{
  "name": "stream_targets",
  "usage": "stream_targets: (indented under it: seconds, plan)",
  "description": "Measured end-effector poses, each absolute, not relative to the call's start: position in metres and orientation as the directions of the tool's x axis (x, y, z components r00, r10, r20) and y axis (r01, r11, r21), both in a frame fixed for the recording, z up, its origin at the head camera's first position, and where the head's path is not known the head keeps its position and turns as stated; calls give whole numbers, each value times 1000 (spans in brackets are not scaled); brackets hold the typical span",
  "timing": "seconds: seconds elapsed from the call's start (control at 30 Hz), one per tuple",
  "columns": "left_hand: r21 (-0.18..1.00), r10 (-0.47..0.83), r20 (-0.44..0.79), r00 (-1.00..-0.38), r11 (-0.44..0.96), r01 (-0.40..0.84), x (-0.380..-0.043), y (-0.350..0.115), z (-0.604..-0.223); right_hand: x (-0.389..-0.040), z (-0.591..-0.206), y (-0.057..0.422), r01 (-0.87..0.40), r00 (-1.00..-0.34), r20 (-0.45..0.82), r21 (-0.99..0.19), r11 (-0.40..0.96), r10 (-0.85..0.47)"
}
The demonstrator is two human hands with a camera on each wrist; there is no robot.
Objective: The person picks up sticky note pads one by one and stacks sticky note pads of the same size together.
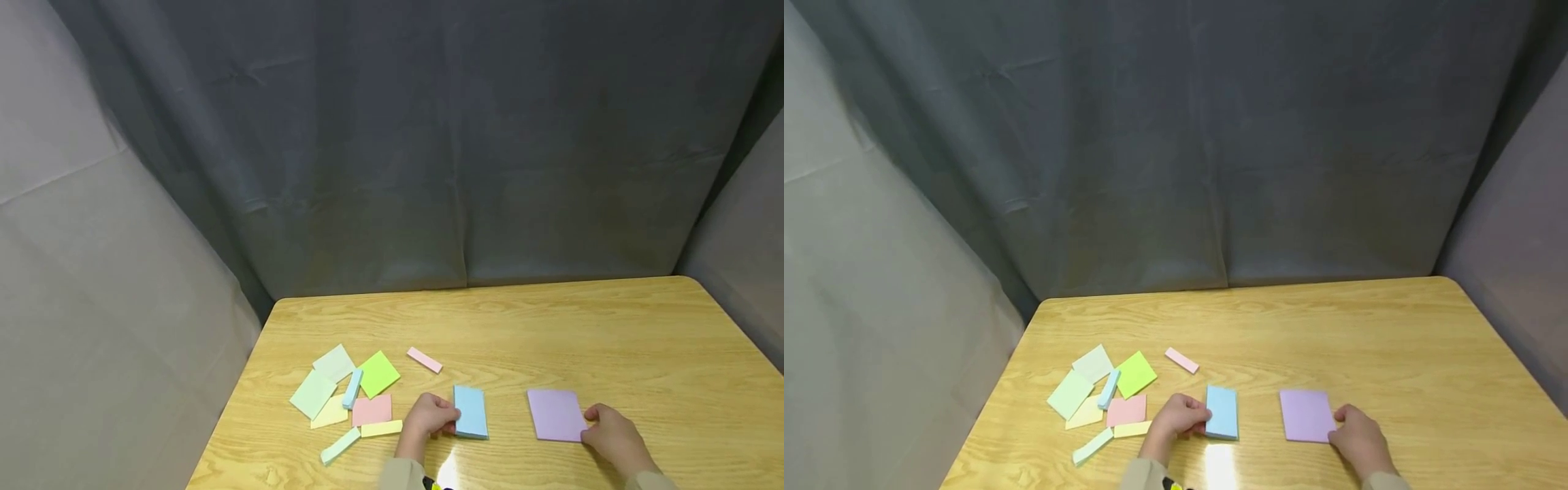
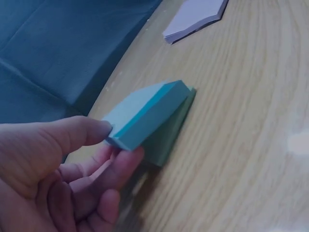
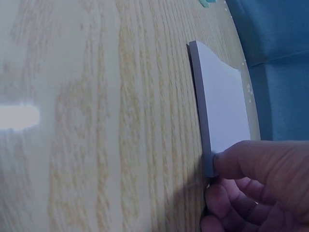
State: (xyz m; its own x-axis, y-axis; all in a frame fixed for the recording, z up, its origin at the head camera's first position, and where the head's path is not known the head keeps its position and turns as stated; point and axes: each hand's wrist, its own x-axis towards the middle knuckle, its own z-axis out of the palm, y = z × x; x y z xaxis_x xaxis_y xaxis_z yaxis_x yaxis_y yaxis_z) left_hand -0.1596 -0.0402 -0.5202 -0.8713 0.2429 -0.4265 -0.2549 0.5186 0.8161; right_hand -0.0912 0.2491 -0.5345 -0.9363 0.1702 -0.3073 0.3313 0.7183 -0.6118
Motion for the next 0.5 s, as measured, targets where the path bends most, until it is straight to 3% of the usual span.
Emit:
stream_targets:
  seconds: [0.5]
  plan:
    - [755, 141, -338, -931, 631, -179, -153, -33, -518, -88, -533, 248, 341, -933, -319, -625, 702, 169]
